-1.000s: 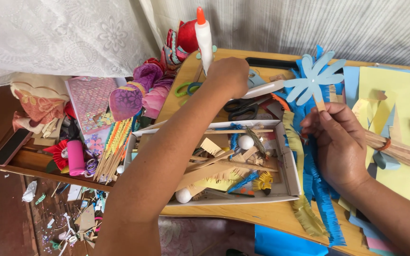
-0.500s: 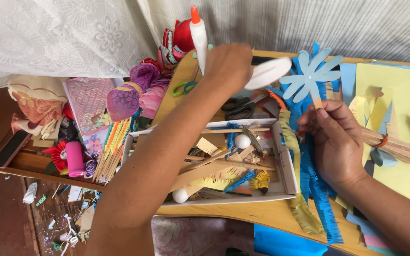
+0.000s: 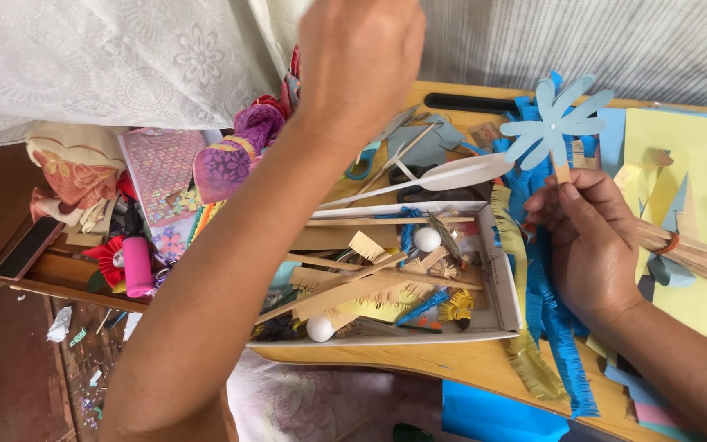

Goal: Assembling paper flowers onto wooden sticks using glue and organizing craft materials into a box.

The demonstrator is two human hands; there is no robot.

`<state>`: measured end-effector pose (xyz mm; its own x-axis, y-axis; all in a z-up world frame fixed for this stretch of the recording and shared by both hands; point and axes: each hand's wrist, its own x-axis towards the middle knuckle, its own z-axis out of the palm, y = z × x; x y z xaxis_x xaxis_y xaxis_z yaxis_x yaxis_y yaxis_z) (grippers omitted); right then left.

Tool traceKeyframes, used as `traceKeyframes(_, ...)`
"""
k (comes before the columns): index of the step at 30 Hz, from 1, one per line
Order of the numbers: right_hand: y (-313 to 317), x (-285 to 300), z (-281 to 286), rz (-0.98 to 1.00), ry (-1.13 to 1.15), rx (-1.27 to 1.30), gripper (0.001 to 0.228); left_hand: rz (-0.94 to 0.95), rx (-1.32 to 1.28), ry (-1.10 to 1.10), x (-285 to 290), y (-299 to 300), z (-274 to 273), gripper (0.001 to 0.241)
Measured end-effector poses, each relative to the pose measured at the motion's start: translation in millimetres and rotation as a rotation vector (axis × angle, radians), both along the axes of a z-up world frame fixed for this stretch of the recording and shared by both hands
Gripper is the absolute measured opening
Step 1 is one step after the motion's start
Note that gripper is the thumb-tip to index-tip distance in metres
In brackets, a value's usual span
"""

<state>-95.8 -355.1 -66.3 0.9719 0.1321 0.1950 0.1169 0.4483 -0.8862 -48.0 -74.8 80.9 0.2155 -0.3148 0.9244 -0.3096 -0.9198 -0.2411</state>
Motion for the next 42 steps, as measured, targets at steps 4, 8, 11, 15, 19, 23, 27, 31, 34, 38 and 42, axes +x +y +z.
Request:
traceKeyframes(4, 1.0, -1.9, 4.2, 0.003, -0.022, -0.056, 0.011, 0.098, 0.088, -0.23, -44.0, 15.8, 30.7, 0.031)
traceKeyframes(8, 2.7, -4.6, 8.3, 0.005, -0.033, -0.109, 0.013, -0.172, -0.308, -0.095, -82.0, 14.4, 42.4, 0.044)
traceKeyframes(11, 2.4, -6.5, 5.0, 0.004, -0.106, -0.15, 0.021, -0.461, -0.668, 0.124, -95.5, 3.8, 36.8, 0.025)
traceKeyframes(15, -0.1, -10.9, 6.4, -0.005, -0.251, -0.263, 0.033, -0.708, -0.724, 0.485, -111.5, -16.7, 23.2, 0.008)
traceKeyframes(19, -0.2, -18.6, 11.4, -0.072, -0.495, -0.452, 0.031, -0.657, -0.667, 0.705, -129.8, -39.2, 11.9, 0.012)
traceKeyframes(23, 1.7, -24.3, 9.4, -0.066, -0.639, -0.49, 0.03, -0.652, -0.619, 0.664, -130.7, -51.4, 0.0, 0.006)
traceKeyframes(27, 3.4, -25.1, 10.2, -0.073, -0.683, -0.511, 0.03, -0.61, -0.614, 0.703, -126.7, -51.3, -4.0, 0.009)
traceKeyframes(31, 2.4, -23.9, 8.5, -0.082, -0.672, -0.517, 0.029, -0.652, -0.622, 0.718, -120.2, -48.1, -12.1, 0.01)
traceKeyframes(34, 2.5, -23.9, 8.8, -0.084, -0.685, -0.532, 0.029, -0.691, -0.64, 0.723, -117.3, -47.7, -17.5, 0.01)
traceKeyframes(38, 3.2, -24.5, 9.5, -0.086, -0.699, -0.539, 0.029, -0.668, -0.596, 0.71, -118.5, -48.7, -17.5, 0.008)
traceKeyframes(42, 3.1, -24.5, 9.6, -0.097, -0.701, -0.556, 0.029, -0.6, -0.569, 0.715, -118.7, -48.5, -17.0, 0.01)
